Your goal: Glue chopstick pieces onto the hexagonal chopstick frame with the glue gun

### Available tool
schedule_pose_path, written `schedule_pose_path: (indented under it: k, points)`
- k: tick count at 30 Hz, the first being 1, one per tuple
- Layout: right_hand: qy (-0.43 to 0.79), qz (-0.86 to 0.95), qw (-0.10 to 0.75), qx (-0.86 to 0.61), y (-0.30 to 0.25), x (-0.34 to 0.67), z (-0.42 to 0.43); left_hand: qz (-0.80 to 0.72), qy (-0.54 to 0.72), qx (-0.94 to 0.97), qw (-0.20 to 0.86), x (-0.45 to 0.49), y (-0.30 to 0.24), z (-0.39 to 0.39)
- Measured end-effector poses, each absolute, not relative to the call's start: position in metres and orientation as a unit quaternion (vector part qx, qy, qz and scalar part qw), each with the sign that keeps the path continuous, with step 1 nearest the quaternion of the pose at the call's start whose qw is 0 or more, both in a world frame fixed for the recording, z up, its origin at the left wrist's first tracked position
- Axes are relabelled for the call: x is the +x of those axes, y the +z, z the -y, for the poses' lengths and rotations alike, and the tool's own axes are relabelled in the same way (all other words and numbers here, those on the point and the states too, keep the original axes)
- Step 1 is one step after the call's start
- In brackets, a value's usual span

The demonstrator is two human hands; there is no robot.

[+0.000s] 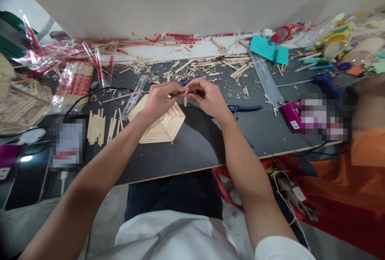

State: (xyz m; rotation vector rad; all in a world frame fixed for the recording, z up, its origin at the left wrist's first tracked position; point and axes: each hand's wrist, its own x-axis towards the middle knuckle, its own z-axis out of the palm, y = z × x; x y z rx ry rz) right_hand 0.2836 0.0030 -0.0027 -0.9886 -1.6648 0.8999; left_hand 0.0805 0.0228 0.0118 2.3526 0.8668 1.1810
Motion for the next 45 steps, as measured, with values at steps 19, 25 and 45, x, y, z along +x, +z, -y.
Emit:
schedule_pose_path:
  k: [19, 25, 45]
  points:
    - [0.545, 0.654, 0.399, -0.34, -0.003, 0.245, 0.014, -0.348, 0.454, 0.655, 0.493, 0.028, 0.025, -0.023]
    - [0.487, 0.622, 0.492, -0.366, 0.003, 0.224, 0.027, -0.411, 0.472, 0.645, 0.439, -0.01, 0.026, 0.012]
    - [0.443, 0.595, 0.571, -0.352, 0.004, 0.218, 0.032, -0.358, 0.332, 0.866, 0.103, -0.015, -0.002, 0.03]
